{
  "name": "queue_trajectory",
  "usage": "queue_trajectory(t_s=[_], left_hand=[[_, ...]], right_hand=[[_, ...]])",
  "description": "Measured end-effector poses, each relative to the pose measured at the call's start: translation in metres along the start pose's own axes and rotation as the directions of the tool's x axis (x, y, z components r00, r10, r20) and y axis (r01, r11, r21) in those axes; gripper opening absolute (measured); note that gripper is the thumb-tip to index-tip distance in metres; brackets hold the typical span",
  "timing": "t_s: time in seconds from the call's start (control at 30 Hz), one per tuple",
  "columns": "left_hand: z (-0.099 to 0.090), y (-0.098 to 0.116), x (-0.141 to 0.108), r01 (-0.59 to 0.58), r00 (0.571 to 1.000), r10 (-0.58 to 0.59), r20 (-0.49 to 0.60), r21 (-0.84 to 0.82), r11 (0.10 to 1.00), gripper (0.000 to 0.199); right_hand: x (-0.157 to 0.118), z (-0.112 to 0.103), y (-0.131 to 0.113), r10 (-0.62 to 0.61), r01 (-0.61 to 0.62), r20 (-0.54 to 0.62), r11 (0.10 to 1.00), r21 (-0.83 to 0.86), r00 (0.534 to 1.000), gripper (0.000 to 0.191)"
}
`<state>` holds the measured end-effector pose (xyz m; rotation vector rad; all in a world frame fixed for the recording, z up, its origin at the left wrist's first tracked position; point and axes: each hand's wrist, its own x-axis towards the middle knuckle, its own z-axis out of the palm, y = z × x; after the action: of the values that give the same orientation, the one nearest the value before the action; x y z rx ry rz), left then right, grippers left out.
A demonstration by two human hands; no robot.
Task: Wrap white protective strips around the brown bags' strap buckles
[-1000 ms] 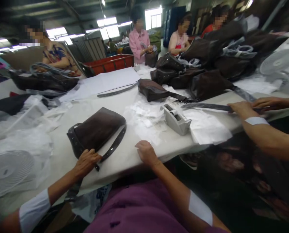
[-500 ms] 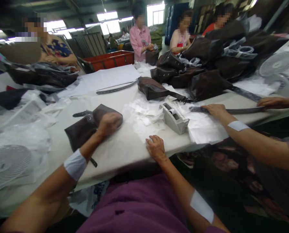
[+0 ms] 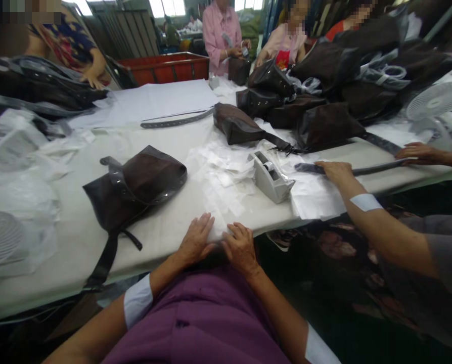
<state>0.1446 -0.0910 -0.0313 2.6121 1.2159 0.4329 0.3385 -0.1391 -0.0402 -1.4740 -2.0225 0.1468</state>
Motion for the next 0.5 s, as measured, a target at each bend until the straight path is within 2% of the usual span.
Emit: queue_trajectory(t_s=[0.1,0.17,0.2,0.27,0.3,0.33,0.37,0.4,0.43,0.5], left_hand=[[0.003,0.005,0.000,-0.069,0.996,0.065,0.068,0.056,0.996,0.059],[0.006,0.006,0.000,-0.084,0.996,0.080,0.045,0.089,0.992,0.044],[0.007,0.007,0.000,-0.085,0.996,0.083,0.021,0.101,0.991,0.036],[0.009,0.010,0.001,-0.077,0.996,0.081,-0.025,0.111,0.991,0.025],[0.009,0.013,0.003,-0.065,0.997,0.070,-0.040,0.112,0.992,0.022],[0.009,0.015,0.005,-0.043,0.998,0.049,-0.049,0.113,0.993,0.020],[0.008,0.018,0.007,-0.016,0.998,0.022,-0.052,0.114,0.993,0.020],[0.008,0.021,0.009,0.006,0.999,0.000,-0.051,0.117,0.993,0.022],[0.007,0.023,0.011,0.021,0.999,-0.015,-0.048,0.122,0.992,0.024],[0.006,0.025,0.014,0.031,0.998,-0.025,-0.055,0.128,0.991,0.020]], right_hand=[[-0.007,-0.007,-0.007,0.129,-0.114,-0.051,0.969,0.221,0.990,0.018],[-0.013,-0.011,-0.006,0.335,-0.298,-0.028,0.871,0.390,0.942,0.019],[-0.016,-0.011,-0.005,0.463,-0.414,0.013,0.779,0.471,0.886,0.020],[-0.020,-0.009,-0.001,0.674,-0.603,0.147,0.514,0.610,0.724,0.024],[-0.021,-0.007,0.000,0.735,-0.655,0.227,0.367,0.660,0.640,0.026],[-0.022,-0.004,0.001,0.762,-0.680,0.306,0.230,0.696,0.571,0.028],[-0.022,-0.001,0.001,0.763,-0.686,0.377,0.117,0.718,0.525,0.029],[-0.022,0.002,0.000,0.743,-0.687,0.444,0.029,0.726,0.500,0.031],[-0.021,0.005,-0.002,0.715,-0.689,0.500,-0.036,0.724,0.489,0.032],[-0.020,0.009,-0.007,0.650,-0.694,0.579,-0.109,0.712,0.492,0.033]])
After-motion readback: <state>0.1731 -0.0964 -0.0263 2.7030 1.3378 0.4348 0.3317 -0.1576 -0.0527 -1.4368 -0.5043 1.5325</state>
